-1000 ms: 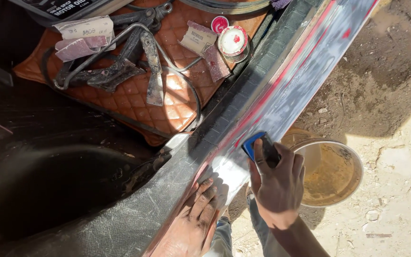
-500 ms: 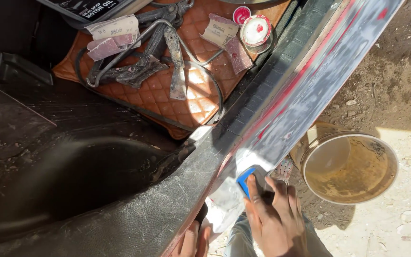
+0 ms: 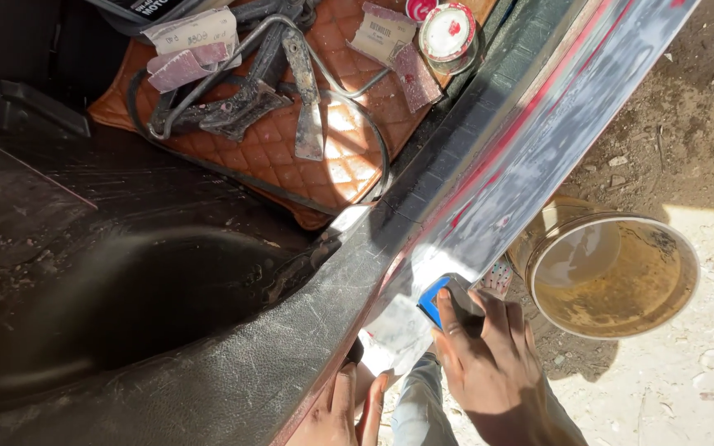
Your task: Wet-sanding a car bumper with a sanding block and water to prepare the surface for painting
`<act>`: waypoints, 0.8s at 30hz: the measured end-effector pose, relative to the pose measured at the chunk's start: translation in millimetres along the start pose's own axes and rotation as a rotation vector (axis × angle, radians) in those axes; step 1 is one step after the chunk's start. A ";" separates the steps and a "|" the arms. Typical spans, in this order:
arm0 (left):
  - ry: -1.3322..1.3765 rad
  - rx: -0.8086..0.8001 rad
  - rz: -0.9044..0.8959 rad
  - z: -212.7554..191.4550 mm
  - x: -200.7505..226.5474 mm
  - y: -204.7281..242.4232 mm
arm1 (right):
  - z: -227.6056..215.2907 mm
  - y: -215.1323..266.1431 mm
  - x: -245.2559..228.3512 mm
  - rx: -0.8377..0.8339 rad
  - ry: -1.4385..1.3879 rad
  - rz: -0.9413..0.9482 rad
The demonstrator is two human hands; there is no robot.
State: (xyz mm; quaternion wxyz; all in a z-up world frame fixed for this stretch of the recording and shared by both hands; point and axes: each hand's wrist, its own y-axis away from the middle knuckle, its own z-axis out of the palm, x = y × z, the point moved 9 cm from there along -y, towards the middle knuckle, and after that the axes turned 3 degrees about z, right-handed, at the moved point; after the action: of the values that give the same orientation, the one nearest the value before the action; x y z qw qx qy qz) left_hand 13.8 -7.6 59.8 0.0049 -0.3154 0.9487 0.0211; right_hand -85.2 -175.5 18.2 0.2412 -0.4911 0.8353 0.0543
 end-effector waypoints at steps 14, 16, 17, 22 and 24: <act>0.133 0.031 0.093 -36.9 2.0 -37.2 | 19.7 9.5 -18.6 -0.282 -0.229 0.059; 0.124 0.041 0.096 -36.6 3.9 -37.6 | 18.8 8.8 -11.9 -0.243 -0.172 0.095; 0.119 0.037 0.096 -35.6 2.9 -37.8 | 19.3 8.2 -7.7 -0.216 -0.118 0.139; 0.122 0.037 0.143 -37.6 7.2 -32.9 | 14.0 6.0 -21.6 -0.246 -0.273 0.120; 0.135 0.069 0.109 -37.2 3.9 -41.7 | 20.2 -4.3 -23.0 -0.276 -0.322 0.088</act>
State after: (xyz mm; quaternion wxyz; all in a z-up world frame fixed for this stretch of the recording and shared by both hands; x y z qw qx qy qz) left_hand 35.9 -44.9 95.3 -0.0493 -0.2636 0.9628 -0.0325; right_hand -65.3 -152.8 11.5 0.2992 -0.4675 0.7914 0.2562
